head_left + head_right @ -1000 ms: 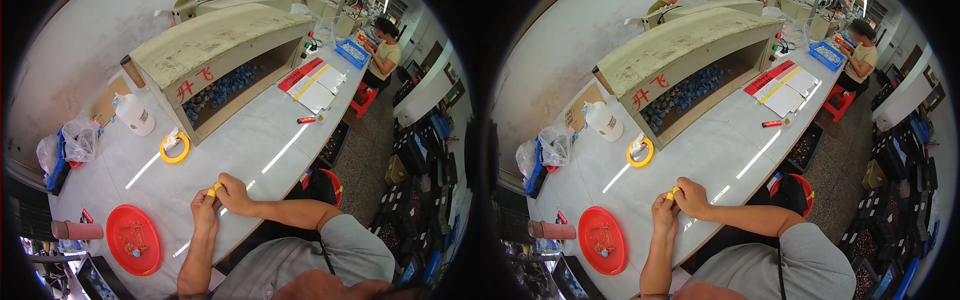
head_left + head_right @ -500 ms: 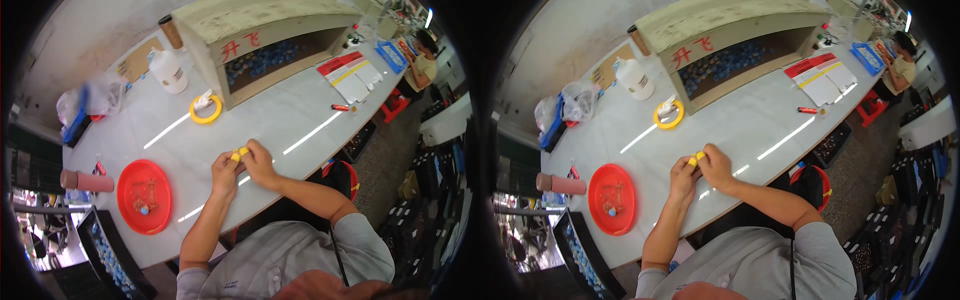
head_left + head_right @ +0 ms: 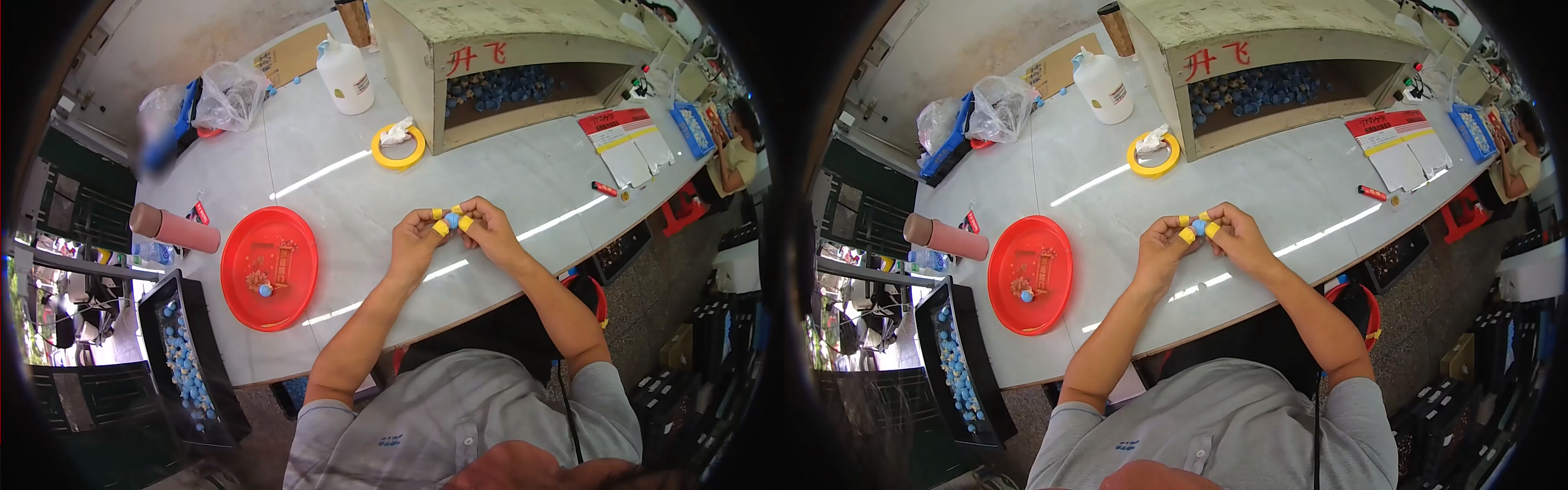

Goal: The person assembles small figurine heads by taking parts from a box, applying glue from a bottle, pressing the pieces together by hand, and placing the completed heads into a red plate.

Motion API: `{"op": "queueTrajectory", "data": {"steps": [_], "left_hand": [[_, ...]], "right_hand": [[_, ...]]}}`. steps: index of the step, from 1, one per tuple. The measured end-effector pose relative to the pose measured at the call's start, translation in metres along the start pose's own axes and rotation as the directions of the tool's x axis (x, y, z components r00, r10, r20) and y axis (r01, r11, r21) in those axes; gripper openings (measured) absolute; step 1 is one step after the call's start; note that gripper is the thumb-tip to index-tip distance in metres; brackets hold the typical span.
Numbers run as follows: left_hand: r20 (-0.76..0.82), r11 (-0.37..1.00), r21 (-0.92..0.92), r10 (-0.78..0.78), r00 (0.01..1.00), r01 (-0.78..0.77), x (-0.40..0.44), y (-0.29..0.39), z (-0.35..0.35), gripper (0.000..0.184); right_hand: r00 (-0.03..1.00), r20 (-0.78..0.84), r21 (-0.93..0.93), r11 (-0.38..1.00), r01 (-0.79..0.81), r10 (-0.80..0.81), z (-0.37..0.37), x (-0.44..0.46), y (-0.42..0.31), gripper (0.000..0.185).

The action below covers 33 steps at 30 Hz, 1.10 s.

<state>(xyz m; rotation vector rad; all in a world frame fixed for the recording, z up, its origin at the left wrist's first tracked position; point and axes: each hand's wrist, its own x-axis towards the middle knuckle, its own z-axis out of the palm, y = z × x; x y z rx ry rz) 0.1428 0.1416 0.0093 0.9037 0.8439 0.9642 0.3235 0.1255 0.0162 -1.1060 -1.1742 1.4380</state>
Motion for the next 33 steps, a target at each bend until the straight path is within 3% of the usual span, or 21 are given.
{"op": "queueTrajectory", "data": {"steps": [5,14,33], "left_hand": [[0.072,0.979,0.176,-0.119,0.99,0.104,0.004,0.007,-0.004,0.026],[0.077,0.995,0.062,-0.082,0.994,0.077,0.011,-0.006,-0.01,0.016],[0.003,0.983,0.144,-0.119,0.993,0.118,0.015,0.0,-0.004,0.016]], "right_hand": [[0.993,0.068,-0.126,0.989,-0.082,0.091,-0.014,0.001,0.0,0.012],[0.991,0.108,-0.155,0.986,-0.067,0.084,-0.013,0.006,0.005,0.014],[0.992,0.049,-0.165,0.981,-0.102,0.112,-0.009,0.011,0.005,0.009]]}}
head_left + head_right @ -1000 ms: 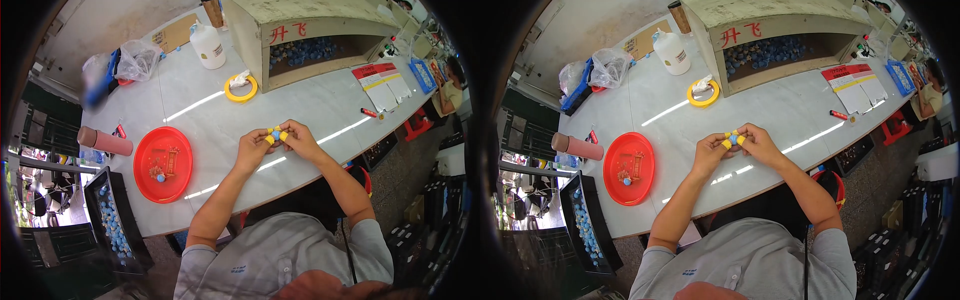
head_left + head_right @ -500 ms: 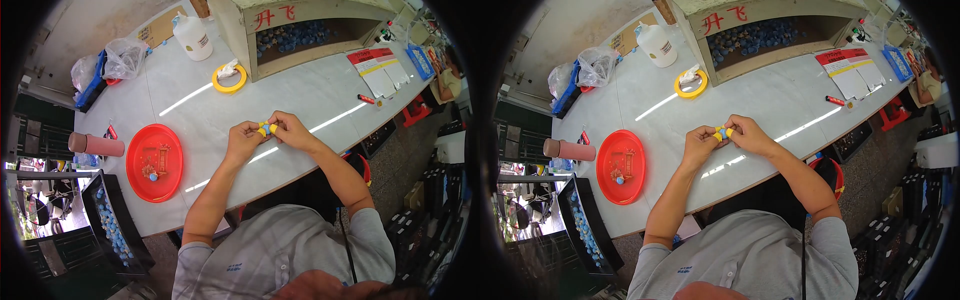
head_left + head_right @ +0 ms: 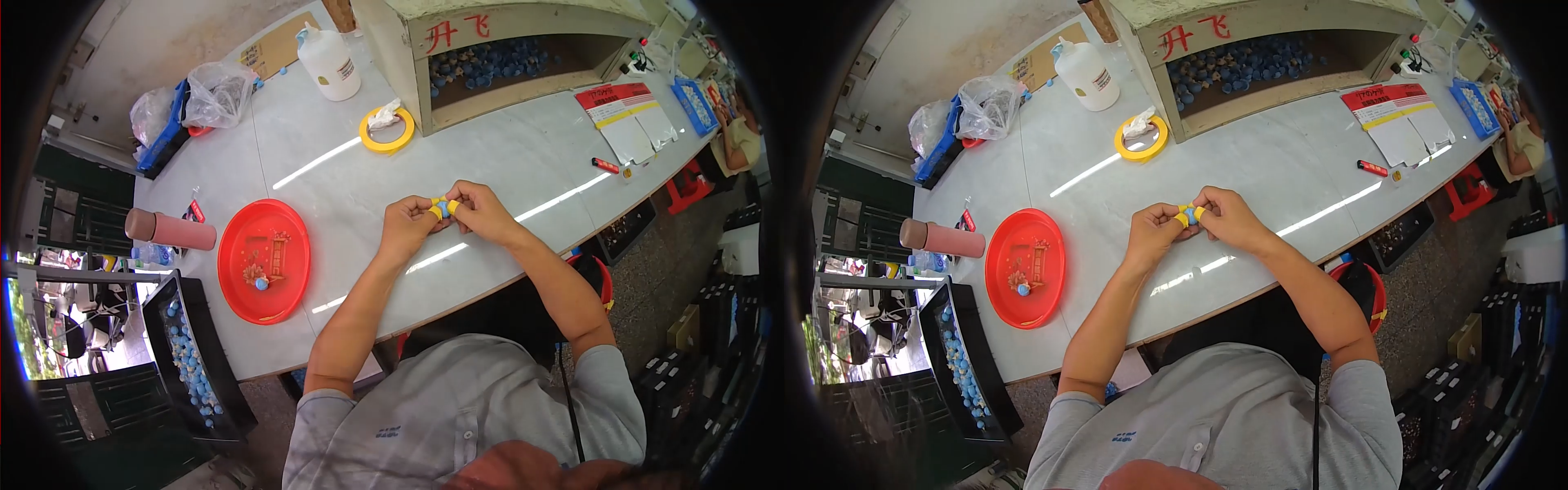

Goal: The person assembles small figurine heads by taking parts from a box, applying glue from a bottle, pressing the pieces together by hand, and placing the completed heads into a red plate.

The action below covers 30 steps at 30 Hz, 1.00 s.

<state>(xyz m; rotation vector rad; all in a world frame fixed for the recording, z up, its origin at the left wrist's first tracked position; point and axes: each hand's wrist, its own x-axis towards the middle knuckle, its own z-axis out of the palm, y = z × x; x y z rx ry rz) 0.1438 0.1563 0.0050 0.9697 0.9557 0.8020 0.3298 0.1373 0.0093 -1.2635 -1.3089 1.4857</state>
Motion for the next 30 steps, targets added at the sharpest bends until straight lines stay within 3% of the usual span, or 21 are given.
{"op": "queueTrajectory", "data": {"steps": [9,11,12,13,17,20,21,23,26,30], "left_hand": [[0.003,0.997,-0.071,0.032,0.999,-0.031,-0.003,-0.004,-0.007,0.027],[-0.019,0.993,0.074,0.091,0.996,-0.09,0.008,-0.018,-0.013,0.03],[-0.025,0.994,-0.074,0.078,0.997,-0.08,0.005,-0.015,-0.011,0.029],[-0.033,0.993,-0.084,0.076,0.997,-0.079,0.001,-0.012,-0.012,0.026],[-0.224,0.973,0.099,0.225,0.948,-0.208,-0.022,0.022,-0.041,0.03],[-0.39,0.847,0.493,0.418,0.82,-0.198,-0.059,0.048,-0.096,0.038],[-0.426,0.753,0.638,0.519,0.741,-0.16,-0.074,0.053,-0.116,0.042],[-0.478,0.608,0.792,0.557,0.679,0.059,-0.111,0.066,-0.148,0.047],[-0.563,0.41,0.825,0.543,0.623,0.388,-0.139,0.062,-0.183,0.049],[-0.546,0.198,0.823,0.536,0.644,0.533,-0.155,0.052,-0.203,0.04]], "right_hand": [[0.994,-0.082,0.031,0.996,0.081,-0.079,0.01,0.003,0.016,0.01],[0.997,-0.017,0.094,0.993,0.074,-0.073,0.005,0.003,0.021,0.012],[0.995,-0.038,0.08,0.992,0.098,-0.095,0.006,0.003,0.022,0.013],[0.991,-0.062,0.069,0.99,0.119,-0.115,0.008,0.002,0.024,0.014],[0.982,-0.128,0.027,0.989,0.143,-0.138,0.009,0.003,0.03,0.016],[0.981,-0.131,0.021,0.989,0.149,-0.145,0.009,0.002,0.032,0.016],[0.98,-0.135,0.024,0.988,0.153,-0.148,0.009,0.003,0.032,0.016],[0.98,-0.14,0.025,0.989,0.149,-0.144,0.012,0.001,0.028,0.016],[0.981,-0.122,0.047,0.986,0.159,-0.152,0.012,0.004,0.03,0.016],[0.98,-0.117,0.038,0.985,0.168,-0.162,0.009,0.004,0.032,0.015]]}}
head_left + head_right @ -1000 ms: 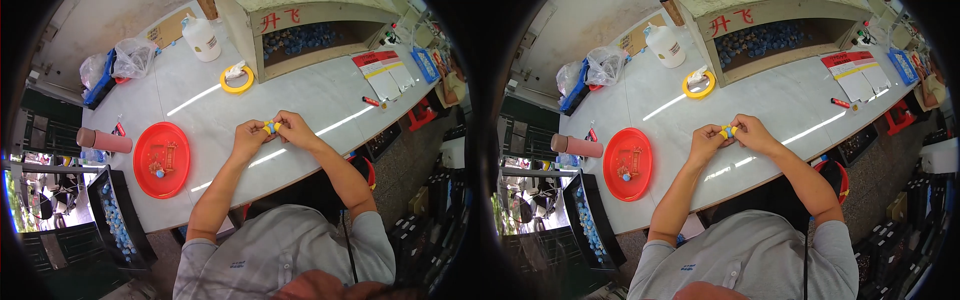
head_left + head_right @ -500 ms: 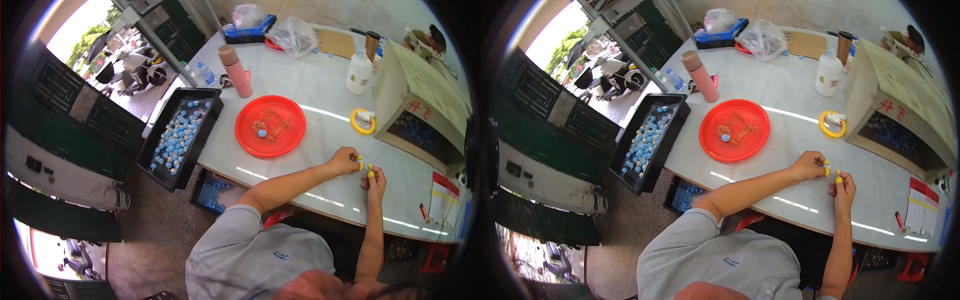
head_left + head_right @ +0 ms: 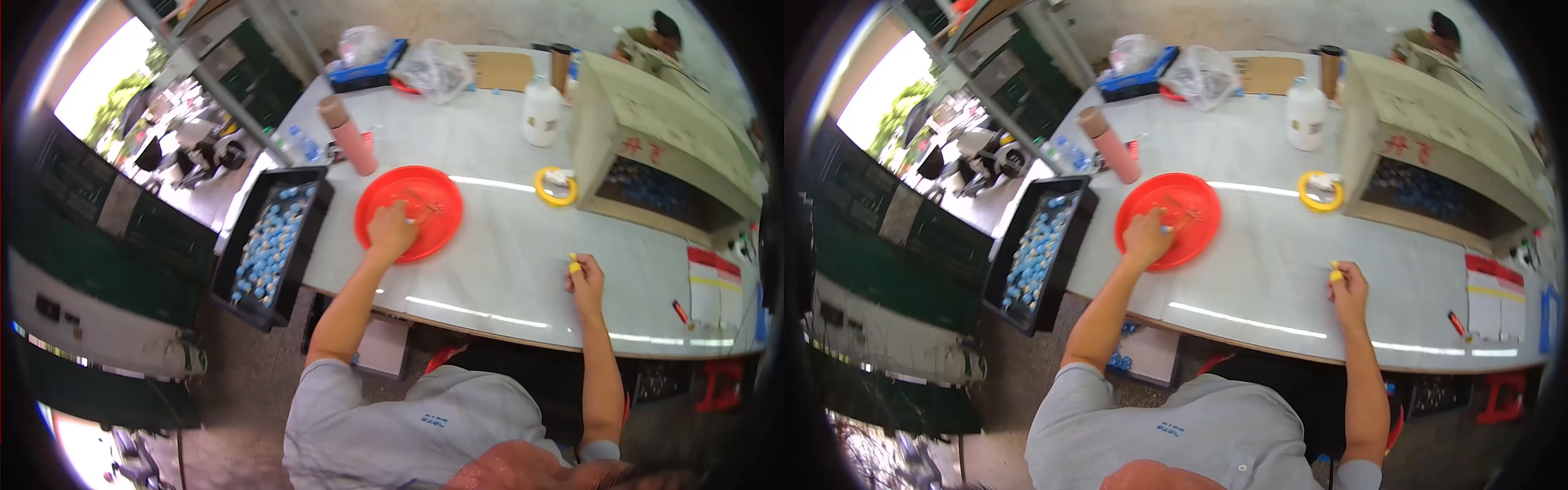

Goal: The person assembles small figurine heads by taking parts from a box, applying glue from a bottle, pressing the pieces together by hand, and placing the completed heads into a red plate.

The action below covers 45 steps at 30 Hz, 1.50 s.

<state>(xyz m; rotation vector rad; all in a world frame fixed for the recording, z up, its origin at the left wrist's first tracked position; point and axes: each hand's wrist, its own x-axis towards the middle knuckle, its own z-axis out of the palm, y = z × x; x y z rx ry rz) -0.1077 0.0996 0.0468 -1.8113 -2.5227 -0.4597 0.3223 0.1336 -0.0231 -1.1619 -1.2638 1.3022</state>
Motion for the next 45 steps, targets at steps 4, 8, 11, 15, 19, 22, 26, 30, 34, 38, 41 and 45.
{"op": "queueTrajectory", "data": {"steps": [4,8,11,15,19,22,26,30,34,38,41,45], "left_hand": [[-0.186,0.99,-0.063,0.116,0.976,-0.13,0.002,0.015,-0.006,0.056],[-0.192,0.91,-0.33,0.197,0.961,-0.252,0.008,0.079,-0.012,0.052],[-0.032,0.851,-0.475,0.24,0.97,-0.226,0.012,0.116,-0.019,0.049],[0.175,0.733,-0.655,0.387,0.905,-0.186,0.001,0.158,0.001,0.043],[0.271,0.627,-0.736,0.619,0.737,-0.255,-0.02,0.198,0.042,0.038],[0.184,0.559,-0.765,0.665,0.724,-0.319,-0.028,0.25,0.061,0.033],[-0.185,0.467,-0.24,0.838,0.513,-0.851,-0.01,0.336,0.089,0.023],[-0.149,0.471,0.368,0.881,0.449,-0.802,0.04,0.41,0.117,0.012],[0.115,0.599,0.296,0.751,0.65,-0.744,0.092,0.434,0.148,0.017],[0.034,0.508,0.453,0.811,0.584,-0.732,0.109,0.435,0.167,0.02],[0.096,0.513,0.466,0.78,0.618,-0.72,0.108,0.443,0.166,0.022],[-0.027,0.537,0.497,0.794,0.607,-0.681,0.097,0.447,0.153,0.025]], "right_hand": [[0.999,-0.009,0.048,0.998,-0.037,0.038,0.002,-0.005,-0.008,0.015],[1.0,0.004,0.062,0.998,-0.03,0.03,0.002,-0.007,-0.011,0.017],[1.0,-0.003,0.058,0.998,-0.02,0.02,0.002,-0.005,-0.009,0.017],[1.0,-0.01,0.033,0.999,-0.006,0.006,0.003,-0.007,-0.011,0.016],[0.994,-0.109,0.076,0.996,0.04,-0.031,0.002,-0.009,-0.014,0.014],[0.916,-0.37,0.097,0.973,0.208,-0.159,-0.002,-0.006,-0.002,0.013],[0.818,-0.532,0.05,0.955,0.291,-0.221,-0.002,0.0,0.001,0.013],[0.8,-0.554,0.015,0.958,0.287,-0.231,-0.001,0.0,0.003,0.013],[0.812,-0.541,-0.014,0.969,0.248,-0.216,-0.004,-0.002,0.002,0.013],[0.836,-0.515,-0.015,0.977,0.214,-0.191,-0.003,-0.003,-0.004,0.014],[0.859,-0.487,-0.018,0.985,0.169,-0.157,-0.005,-0.007,-0.011,0.015],[0.849,-0.497,-0.019,0.981,0.195,-0.179,-0.004,-0.002,-0.005,0.015]]}}
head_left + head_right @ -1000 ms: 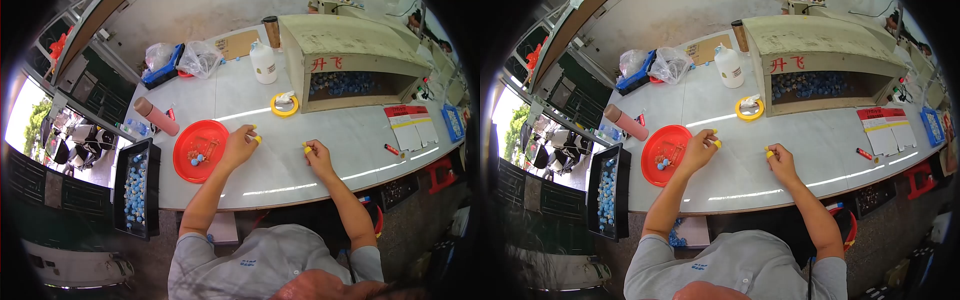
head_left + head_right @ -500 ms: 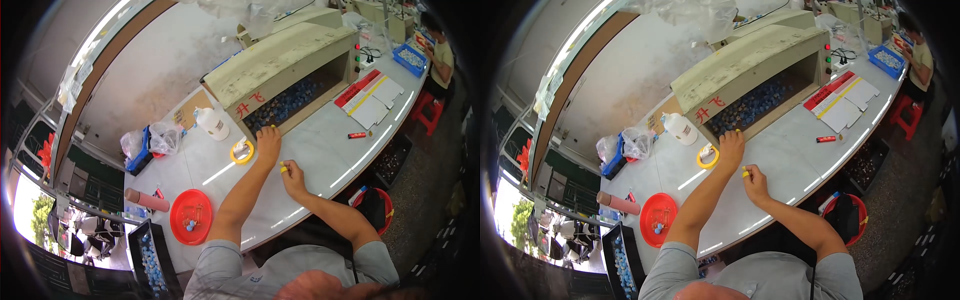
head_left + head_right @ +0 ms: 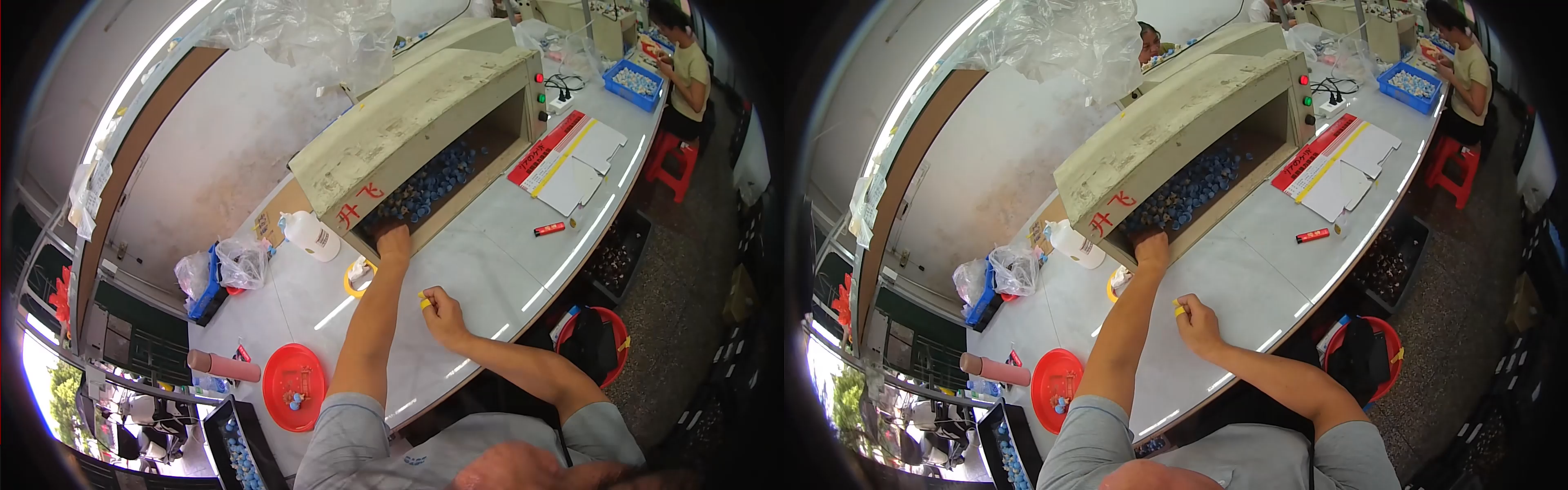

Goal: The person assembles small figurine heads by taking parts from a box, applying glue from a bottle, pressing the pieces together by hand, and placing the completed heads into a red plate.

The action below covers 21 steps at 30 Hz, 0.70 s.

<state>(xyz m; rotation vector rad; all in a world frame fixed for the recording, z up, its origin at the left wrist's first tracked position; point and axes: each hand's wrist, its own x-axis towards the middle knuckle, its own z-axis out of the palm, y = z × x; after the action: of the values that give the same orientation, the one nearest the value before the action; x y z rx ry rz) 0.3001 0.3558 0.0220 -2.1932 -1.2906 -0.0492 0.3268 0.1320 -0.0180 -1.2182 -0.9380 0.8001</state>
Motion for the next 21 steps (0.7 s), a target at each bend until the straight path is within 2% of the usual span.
{"op": "queueTrajectory", "data": {"steps": [3,6,7,8,9,10,13,14,15,17,19,21], "left_hand": [[0.141,0.913,-0.408,0.04,0.989,0.021,-0.003,-0.004,-0.028,0.022],[-0.169,0.722,-0.687,-0.052,0.984,-0.08,-0.061,-0.009,-0.08,0.028],[-0.018,0.453,-0.891,-0.078,0.997,0.019,-0.082,-0.012,-0.075,0.031],[0.14,0.132,-0.98,-0.06,0.988,0.147,-0.108,-0.016,-0.069,0.035],[0.281,-0.202,-0.94,-0.006,0.96,0.274,-0.134,-0.022,-0.064,0.039],[0.361,-0.36,-0.863,0.053,0.931,0.355,-0.161,-0.033,-0.067,0.042],[0.463,-0.595,-0.686,0.087,0.882,0.418,-0.226,-0.051,-0.053,0.038],[0.428,-0.64,-0.668,0.086,0.9,0.379,-0.242,-0.054,-0.05,0.034],[0.459,-0.653,-0.641,0.095,0.884,0.403,-0.253,-0.058,-0.052,0.035],[0.498,-0.678,-0.587,0.128,0.858,0.442,-0.263,-0.06,-0.061,0.035],[0.483,-0.718,-0.556,0.129,0.866,0.418,-0.27,-0.056,-0.051,0.033],[0.462,-0.757,-0.515,0.151,0.874,0.403,-0.27,-0.052,-0.046,0.032]], "right_hand": [[0.999,-0.027,0.001,1.0,0.017,-0.017,0.001,-0.003,0.001,0.015],[0.999,-0.04,0.027,1.0,0.008,-0.007,-0.002,0.0,-0.001,0.017],[0.999,-0.041,0.059,0.998,0.008,-0.005,-0.002,0.001,-0.002,0.017],[0.999,-0.04,0.091,0.996,0.0,0.004,-0.002,0.001,-0.002,0.018],[0.999,-0.035,0.122,0.993,-0.008,0.013,-0.001,0.0,-0.002,0.019],[0.999,0.014,0.114,0.993,0.029,-0.03,0.0,-0.003,-0.002,0.02],[0.966,0.184,0.06,0.983,0.171,-0.179,0.003,-0.009,-0.002,0.025],[0.941,0.244,0.01,0.97,0.241,-0.237,0.005,-0.008,-0.002,0.027],[0.908,0.303,-0.035,0.948,0.315,-0.291,0.006,-0.009,-0.004,0.029],[0.871,0.414,-0.05,0.949,0.312,-0.265,0.008,-0.011,-0.008,0.03],[0.836,0.489,-0.068,0.945,0.321,-0.249,0.007,-0.011,-0.011,0.028],[0.851,0.468,-0.02,0.96,0.28,-0.239,0.01,-0.011,-0.008,0.028]]}}
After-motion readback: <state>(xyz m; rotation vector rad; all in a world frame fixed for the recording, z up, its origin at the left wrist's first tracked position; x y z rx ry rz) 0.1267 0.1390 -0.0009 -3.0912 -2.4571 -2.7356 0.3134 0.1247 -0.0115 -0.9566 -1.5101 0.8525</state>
